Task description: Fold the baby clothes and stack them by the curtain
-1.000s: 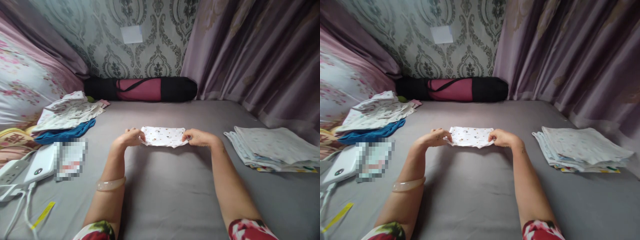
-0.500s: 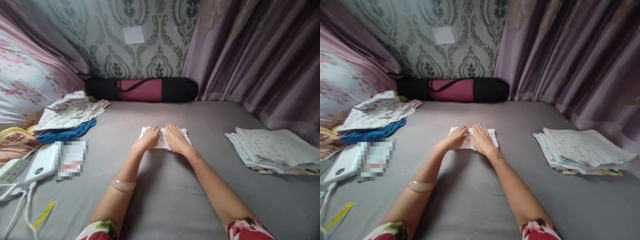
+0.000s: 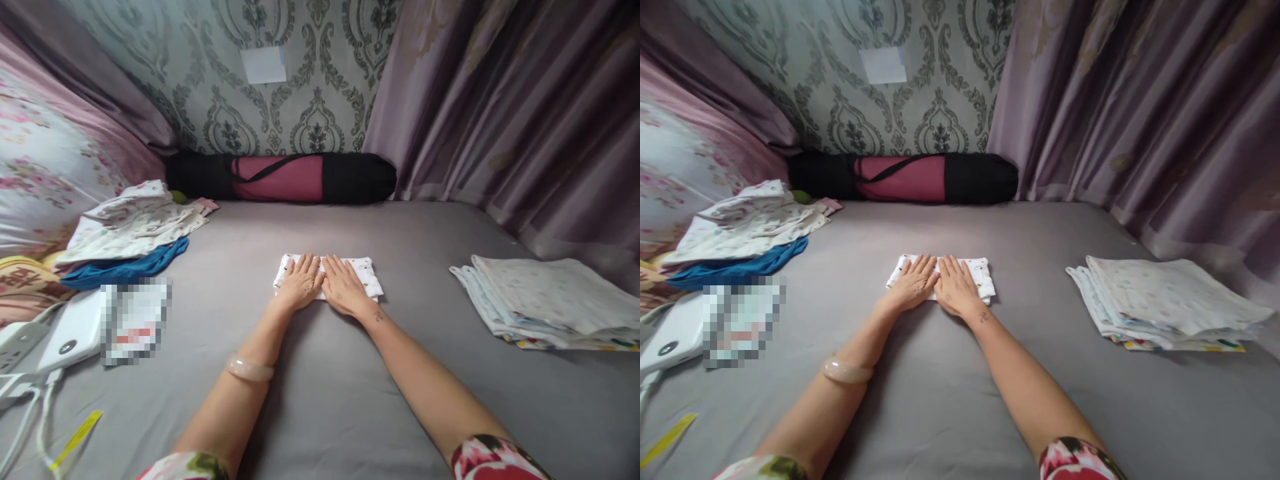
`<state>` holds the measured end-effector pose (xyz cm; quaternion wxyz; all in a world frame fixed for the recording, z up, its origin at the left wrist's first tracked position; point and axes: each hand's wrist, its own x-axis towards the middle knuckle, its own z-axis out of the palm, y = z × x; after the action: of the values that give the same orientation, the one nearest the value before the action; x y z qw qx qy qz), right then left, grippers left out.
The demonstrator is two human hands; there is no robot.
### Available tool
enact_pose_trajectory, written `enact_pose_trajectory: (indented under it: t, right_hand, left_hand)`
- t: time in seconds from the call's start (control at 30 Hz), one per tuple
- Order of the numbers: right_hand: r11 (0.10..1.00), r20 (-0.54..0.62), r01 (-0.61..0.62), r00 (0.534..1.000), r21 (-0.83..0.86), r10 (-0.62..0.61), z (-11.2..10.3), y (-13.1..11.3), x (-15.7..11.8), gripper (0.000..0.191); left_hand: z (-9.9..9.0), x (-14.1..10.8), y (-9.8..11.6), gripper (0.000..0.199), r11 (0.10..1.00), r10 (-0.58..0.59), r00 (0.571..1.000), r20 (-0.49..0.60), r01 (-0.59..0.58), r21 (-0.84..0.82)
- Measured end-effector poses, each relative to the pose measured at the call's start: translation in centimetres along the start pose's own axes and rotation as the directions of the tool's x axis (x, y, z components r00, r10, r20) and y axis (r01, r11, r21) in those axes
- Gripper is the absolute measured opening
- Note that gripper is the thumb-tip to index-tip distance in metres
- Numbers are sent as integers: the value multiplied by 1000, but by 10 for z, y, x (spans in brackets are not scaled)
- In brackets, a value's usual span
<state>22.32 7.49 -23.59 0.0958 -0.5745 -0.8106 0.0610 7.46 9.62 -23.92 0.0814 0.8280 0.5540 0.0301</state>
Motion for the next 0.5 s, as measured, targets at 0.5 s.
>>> enact_pose_trajectory:
  t: [0.5]
  right_hand:
    - [998,-27,58,998,13,-58,3,-16,-3,55]
  left_hand:
    - [-3,-6,-3,57,987,-157,984,-81,159,27]
